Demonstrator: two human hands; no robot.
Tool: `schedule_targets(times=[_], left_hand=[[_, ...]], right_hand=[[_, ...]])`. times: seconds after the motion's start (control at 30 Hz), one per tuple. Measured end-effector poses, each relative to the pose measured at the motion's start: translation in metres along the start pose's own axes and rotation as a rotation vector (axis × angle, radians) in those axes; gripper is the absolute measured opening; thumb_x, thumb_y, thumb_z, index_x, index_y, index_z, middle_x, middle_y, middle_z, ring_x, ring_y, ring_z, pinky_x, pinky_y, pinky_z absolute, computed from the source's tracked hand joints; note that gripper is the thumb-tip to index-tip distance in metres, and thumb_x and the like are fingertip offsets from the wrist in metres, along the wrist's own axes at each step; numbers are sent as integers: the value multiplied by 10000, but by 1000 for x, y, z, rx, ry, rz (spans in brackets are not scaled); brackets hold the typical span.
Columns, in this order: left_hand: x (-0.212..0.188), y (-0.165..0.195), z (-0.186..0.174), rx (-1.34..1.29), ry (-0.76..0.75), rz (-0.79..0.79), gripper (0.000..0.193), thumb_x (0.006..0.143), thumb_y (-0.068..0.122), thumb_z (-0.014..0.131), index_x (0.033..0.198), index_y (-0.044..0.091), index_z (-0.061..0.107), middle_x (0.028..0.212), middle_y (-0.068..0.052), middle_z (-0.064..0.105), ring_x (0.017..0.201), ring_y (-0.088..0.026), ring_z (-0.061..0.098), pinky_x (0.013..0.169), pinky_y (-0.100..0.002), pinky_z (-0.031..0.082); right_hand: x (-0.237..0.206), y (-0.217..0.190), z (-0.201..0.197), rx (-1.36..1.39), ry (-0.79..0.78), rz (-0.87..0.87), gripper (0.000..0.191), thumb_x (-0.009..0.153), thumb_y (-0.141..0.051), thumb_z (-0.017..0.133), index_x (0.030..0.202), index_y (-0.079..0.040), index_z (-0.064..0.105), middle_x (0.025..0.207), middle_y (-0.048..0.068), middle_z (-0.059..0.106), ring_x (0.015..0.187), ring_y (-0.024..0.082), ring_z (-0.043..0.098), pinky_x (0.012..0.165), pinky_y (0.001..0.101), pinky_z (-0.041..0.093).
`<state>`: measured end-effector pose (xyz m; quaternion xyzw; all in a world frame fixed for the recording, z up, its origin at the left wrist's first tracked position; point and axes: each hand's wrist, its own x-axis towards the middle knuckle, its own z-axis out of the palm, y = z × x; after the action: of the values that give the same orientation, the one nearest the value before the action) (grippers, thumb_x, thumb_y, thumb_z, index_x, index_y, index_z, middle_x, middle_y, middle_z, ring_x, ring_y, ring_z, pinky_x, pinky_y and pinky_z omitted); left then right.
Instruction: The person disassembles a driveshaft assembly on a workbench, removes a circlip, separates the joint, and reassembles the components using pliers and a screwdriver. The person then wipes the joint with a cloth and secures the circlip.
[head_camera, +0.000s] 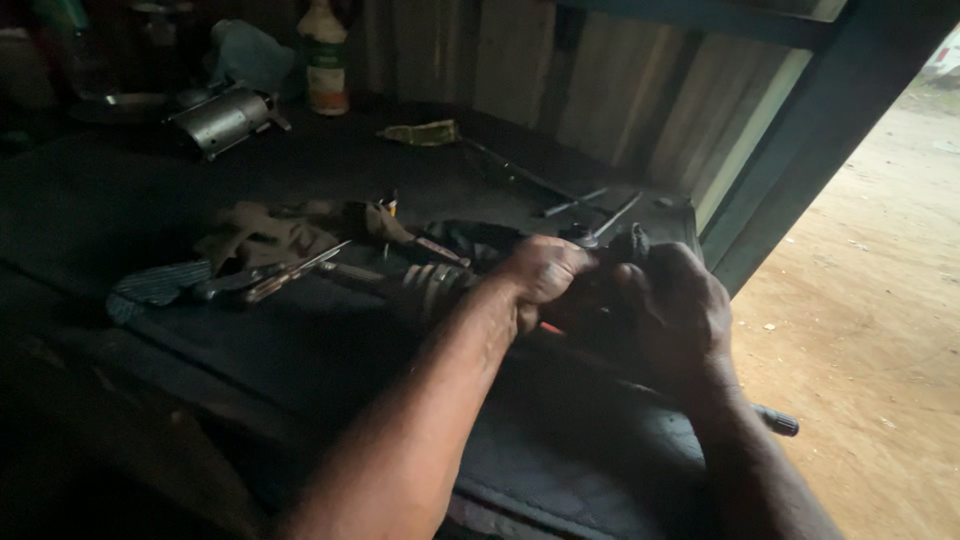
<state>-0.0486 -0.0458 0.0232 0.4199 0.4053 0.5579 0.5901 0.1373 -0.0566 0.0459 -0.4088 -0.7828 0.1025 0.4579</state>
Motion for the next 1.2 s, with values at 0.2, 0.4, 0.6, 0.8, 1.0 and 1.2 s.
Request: schedule_targets(times=[0.2, 0.4, 0.6, 0.8, 1.0, 1.2], left_hand=[[-3, 0, 8, 219, 19, 290, 233, 928, 258, 737, 983, 35, 772, 834, -86, 769, 696, -180, 712, 626, -348, 583], [-10, 2, 16, 564, 102, 836, 269, 921, 297, 759, 1037, 54, 775, 915, -45, 783, 825, -107, 729, 727, -287, 576], [-3, 6, 2, 182, 127, 114, 152, 868, 197, 698, 879, 61, 767, 739, -42, 722, 646, -173, 689, 509, -374, 577], [2, 5, 0, 15, -15, 10, 133, 896, 204, 697, 956, 97, 747, 788, -58, 708, 690, -211, 678, 477, -373, 597], [-18, 8, 15, 612, 39, 884, 219, 944, 257, 746, 1072, 82, 777, 994, -60, 795, 912, -161, 758, 817, -312, 599], [-30, 8, 36, 649, 120, 959, 256, 890, 249, 778, 1058, 56, 765, 988, -81, 781, 917, -172, 748, 812, -318, 596]], right_hand=[[5, 10, 7, 497, -48, 277, 278, 992, -288, 696, 1066, -20, 704, 889, 79, 706, 789, 153, 645, 695, 322, 518], [5, 11, 6, 1135, -108, 434, 167, 1036, -198, 630, 1103, -52, 676, 950, 26, 675, 808, 81, 631, 687, 226, 524], [-2, -8, 4, 345, -11, 4, 203, 918, -158, 724, 1059, -43, 631, 973, 104, 692, 870, 159, 667, 757, 333, 546], [-4, -3, 3, 129, 58, -28, 227, 922, -202, 756, 1027, -48, 626, 905, 99, 703, 829, 171, 664, 719, 371, 531], [5, 11, 11, 850, -3, 465, 178, 1023, -239, 667, 1026, -62, 660, 834, 6, 630, 717, 105, 580, 622, 314, 462], [4, 22, -1, 136, -254, 358, 279, 866, -304, 724, 1054, -101, 695, 899, 36, 726, 796, 180, 703, 706, 339, 578]])
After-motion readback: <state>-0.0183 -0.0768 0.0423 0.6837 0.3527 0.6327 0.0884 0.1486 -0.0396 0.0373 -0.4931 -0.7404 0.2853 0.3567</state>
